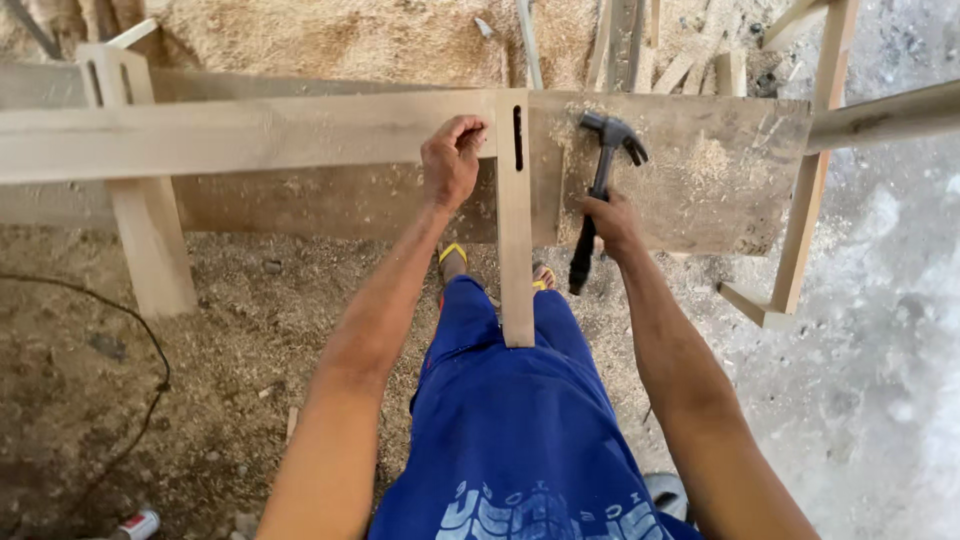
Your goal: The person carries a wooden frame across the workshop, positions it on a work surface, and hammers wooden slats into the slots of the frame, retrieving nails from a toolbox between hammering. At the end the person picks up a power sander from a bench.
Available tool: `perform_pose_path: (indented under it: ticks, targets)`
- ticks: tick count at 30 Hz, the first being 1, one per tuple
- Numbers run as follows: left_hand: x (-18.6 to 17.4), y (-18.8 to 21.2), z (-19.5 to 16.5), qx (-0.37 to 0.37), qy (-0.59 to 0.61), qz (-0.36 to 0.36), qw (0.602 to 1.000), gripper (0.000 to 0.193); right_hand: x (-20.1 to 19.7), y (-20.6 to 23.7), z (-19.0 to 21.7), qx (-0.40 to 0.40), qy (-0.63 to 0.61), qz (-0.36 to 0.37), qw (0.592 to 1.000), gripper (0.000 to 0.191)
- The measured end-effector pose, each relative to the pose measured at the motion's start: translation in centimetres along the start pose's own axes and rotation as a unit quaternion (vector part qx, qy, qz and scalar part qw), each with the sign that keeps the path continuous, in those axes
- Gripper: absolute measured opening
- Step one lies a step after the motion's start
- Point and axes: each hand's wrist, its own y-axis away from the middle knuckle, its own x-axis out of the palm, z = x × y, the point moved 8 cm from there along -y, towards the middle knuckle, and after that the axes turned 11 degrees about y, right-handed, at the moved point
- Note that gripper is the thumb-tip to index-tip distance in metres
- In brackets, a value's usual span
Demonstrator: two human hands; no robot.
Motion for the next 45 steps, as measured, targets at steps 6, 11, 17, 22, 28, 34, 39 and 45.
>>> perform_pose_path:
  ticks: [6,11,17,22,28,34,39,45]
  targets:
    - [1.8,-4.9,1.5,0.069,-0.026,0.066,0.995,0.009,0.5,1.4,2.5,-0.003,-0.228,0.061,0.972,0.028]
    - [2.6,-5.3,3.0,0.07,-0.033,0.077,0.994,0.007,-0.8,4.2,7.4,-0.063,0.059,-0.019,0.996,0.034]
    - [2.7,-4.9,3.5,0.066,-0.036,0.061,0.995,0.009,-1.6,5.6,12.3,-0.108,0.14,-0.05,0.983,0.05]
    - [2.8,-4.7,3.5,0.071,-0.029,0.062,0.995,0.009,-3.8,7.3,16.0,-0.156,0.082,-0.075,0.981,0.057]
    - [2.8,-4.6,3.2,0.074,-0.029,0.053,0.995,0.01,-5.1,10.5,19.7,-0.265,0.117,-0.133,0.948,0.053]
    - [2.9,-4.4,2.9,0.098,-0.053,0.056,0.992,0.01,-2.5,9.4,17.7,-0.222,0.151,-0.103,0.958,0.05]
    - [3.1,-4.4,3.3,0.1,-0.1,0.057,0.988,0.008,0.7,7.2,15.2,-0.102,0.221,-0.024,0.97,0.051]
    - [3.2,-4.3,3.5,0.111,-0.092,0.059,0.988,0.005,-0.7,8.7,16.8,-0.159,0.198,-0.049,0.966,0.052]
